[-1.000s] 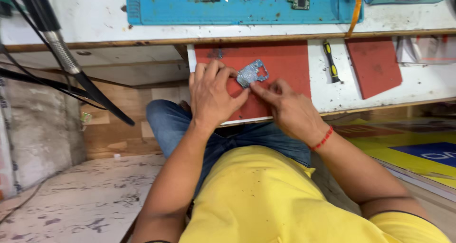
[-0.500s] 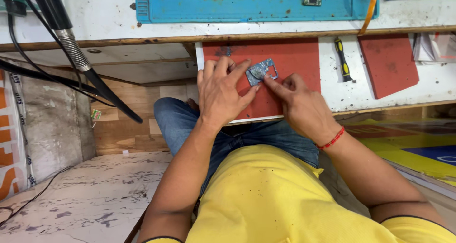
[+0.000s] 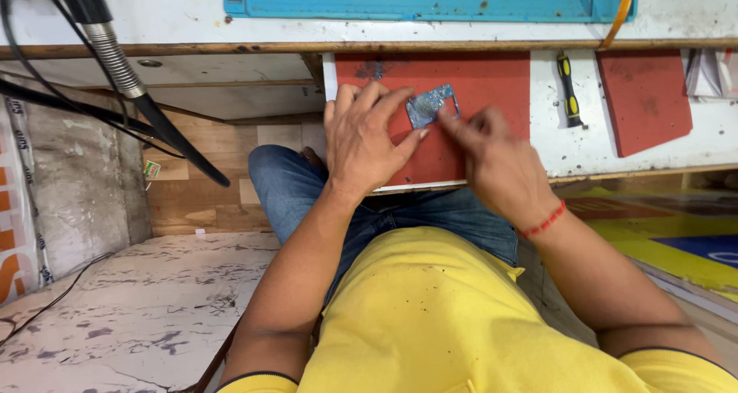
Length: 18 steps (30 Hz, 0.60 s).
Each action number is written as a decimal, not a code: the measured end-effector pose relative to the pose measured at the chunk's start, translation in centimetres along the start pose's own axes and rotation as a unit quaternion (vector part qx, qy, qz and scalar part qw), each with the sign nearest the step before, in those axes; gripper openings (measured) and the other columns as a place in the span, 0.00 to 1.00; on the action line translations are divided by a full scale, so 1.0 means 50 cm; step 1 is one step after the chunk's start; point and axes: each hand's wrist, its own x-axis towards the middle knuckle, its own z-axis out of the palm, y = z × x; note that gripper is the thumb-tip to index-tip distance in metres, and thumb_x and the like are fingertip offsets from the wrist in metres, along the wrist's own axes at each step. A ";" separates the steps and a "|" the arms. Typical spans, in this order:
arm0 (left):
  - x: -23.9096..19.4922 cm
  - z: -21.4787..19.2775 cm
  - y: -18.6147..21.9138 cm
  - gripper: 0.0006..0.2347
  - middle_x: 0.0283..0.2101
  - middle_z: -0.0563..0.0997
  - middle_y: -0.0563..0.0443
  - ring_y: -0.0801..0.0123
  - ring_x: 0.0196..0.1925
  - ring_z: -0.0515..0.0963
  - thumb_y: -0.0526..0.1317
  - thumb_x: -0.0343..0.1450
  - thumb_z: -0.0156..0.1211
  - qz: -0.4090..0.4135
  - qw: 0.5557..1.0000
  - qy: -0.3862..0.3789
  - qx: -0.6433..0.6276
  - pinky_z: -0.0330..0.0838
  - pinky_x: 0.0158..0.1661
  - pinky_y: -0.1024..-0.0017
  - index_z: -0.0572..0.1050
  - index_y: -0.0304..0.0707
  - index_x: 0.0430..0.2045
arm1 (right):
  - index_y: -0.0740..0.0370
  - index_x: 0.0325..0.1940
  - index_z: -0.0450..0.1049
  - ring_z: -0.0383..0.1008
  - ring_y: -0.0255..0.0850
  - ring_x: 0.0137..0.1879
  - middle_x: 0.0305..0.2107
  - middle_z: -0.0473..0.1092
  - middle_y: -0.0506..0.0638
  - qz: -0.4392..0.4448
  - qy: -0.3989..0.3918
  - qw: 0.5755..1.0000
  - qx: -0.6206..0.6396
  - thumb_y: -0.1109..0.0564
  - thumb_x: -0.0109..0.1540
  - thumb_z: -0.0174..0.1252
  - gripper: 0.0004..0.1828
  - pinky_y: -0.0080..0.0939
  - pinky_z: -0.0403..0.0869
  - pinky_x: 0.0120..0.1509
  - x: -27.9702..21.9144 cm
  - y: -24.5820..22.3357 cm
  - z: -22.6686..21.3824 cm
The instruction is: The person scrubs a small circuit board with a toothbrush on a red mat, then uses a heat gun to blow air over the board's surface. The person repeats the scrubbing and heating steps multiple times.
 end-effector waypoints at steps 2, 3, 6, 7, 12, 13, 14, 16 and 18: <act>-0.003 0.009 0.007 0.25 0.42 0.76 0.57 0.59 0.47 0.71 0.48 0.59 0.78 -0.008 1.000 -0.003 -0.005 0.63 0.48 0.59 0.80 0.47 0.49 | 0.49 0.69 0.72 0.75 0.57 0.35 0.42 0.70 0.58 0.015 -0.010 1.000 -0.005 0.66 0.62 0.52 0.31 0.55 0.74 0.35 -0.020 0.003 -0.007; 0.000 0.007 0.004 0.25 0.43 0.77 0.57 0.59 0.47 0.71 0.48 0.59 0.79 -0.013 1.000 0.000 -0.003 0.63 0.49 0.59 0.80 0.47 0.50 | 0.48 0.69 0.72 0.75 0.57 0.34 0.42 0.70 0.58 0.013 -0.032 0.999 0.004 0.66 0.61 0.51 0.32 0.54 0.74 0.33 -0.019 0.000 -0.008; 0.006 0.002 0.000 0.26 0.43 0.78 0.57 0.59 0.49 0.72 0.48 0.58 0.78 0.000 1.000 0.010 -0.008 0.64 0.48 0.59 0.79 0.47 0.50 | 0.45 0.69 0.71 0.75 0.57 0.34 0.43 0.70 0.57 0.005 -0.032 0.999 0.007 0.66 0.62 0.51 0.32 0.54 0.74 0.34 0.004 -0.022 -0.006; 0.004 0.004 0.000 0.26 0.43 0.78 0.57 0.59 0.48 0.72 0.48 0.58 0.79 -0.004 1.000 0.007 -0.008 0.64 0.48 0.59 0.79 0.47 0.51 | 0.43 0.70 0.71 0.76 0.57 0.35 0.43 0.70 0.56 0.008 -0.022 1.000 0.002 0.66 0.62 0.51 0.32 0.54 0.74 0.35 0.005 -0.028 -0.006; 0.000 0.017 -0.007 0.27 0.41 0.77 0.58 0.60 0.48 0.72 0.47 0.58 0.78 -0.017 1.000 -0.007 -0.001 0.64 0.49 0.59 0.78 0.45 0.52 | 0.44 0.71 0.70 0.76 0.57 0.33 0.47 0.70 0.59 -0.018 -0.048 0.998 -0.027 0.66 0.61 0.51 0.34 0.53 0.75 0.34 0.011 -0.002 0.008; 0.002 0.019 -0.008 0.27 0.41 0.77 0.58 0.59 0.48 0.72 0.47 0.58 0.78 -0.011 1.000 -0.005 -0.003 0.64 0.48 0.59 0.78 0.46 0.51 | 0.43 0.70 0.70 0.76 0.58 0.32 0.46 0.70 0.59 -0.022 -0.062 0.998 -0.026 0.66 0.60 0.51 0.34 0.53 0.76 0.33 0.004 0.012 0.005; 0.004 0.019 -0.009 0.26 0.41 0.77 0.57 0.59 0.48 0.71 0.48 0.58 0.78 -0.005 1.000 -0.002 -0.004 0.64 0.48 0.60 0.79 0.46 0.51 | 0.42 0.70 0.70 0.76 0.57 0.33 0.46 0.70 0.59 0.000 -0.053 0.998 -0.029 0.66 0.61 0.51 0.34 0.53 0.76 0.34 -0.003 0.024 0.004; -0.001 0.014 -0.004 0.23 0.41 0.76 0.57 0.60 0.48 0.71 0.49 0.60 0.78 -0.003 1.000 0.004 0.004 0.63 0.47 0.60 0.80 0.48 0.49 | 0.41 0.71 0.70 0.76 0.57 0.35 0.45 0.70 0.57 0.032 -0.039 0.998 -0.032 0.67 0.63 0.50 0.34 0.53 0.76 0.37 -0.014 0.037 -0.001; -0.009 0.003 0.006 0.19 0.40 0.76 0.59 0.61 0.48 0.71 0.50 0.64 0.78 0.003 1.000 -0.011 0.018 0.63 0.46 0.60 0.82 0.52 0.47 | 0.44 0.72 0.70 0.76 0.58 0.35 0.46 0.70 0.59 0.001 -0.048 0.999 -0.014 0.68 0.60 0.51 0.37 0.54 0.76 0.36 -0.028 0.023 -0.008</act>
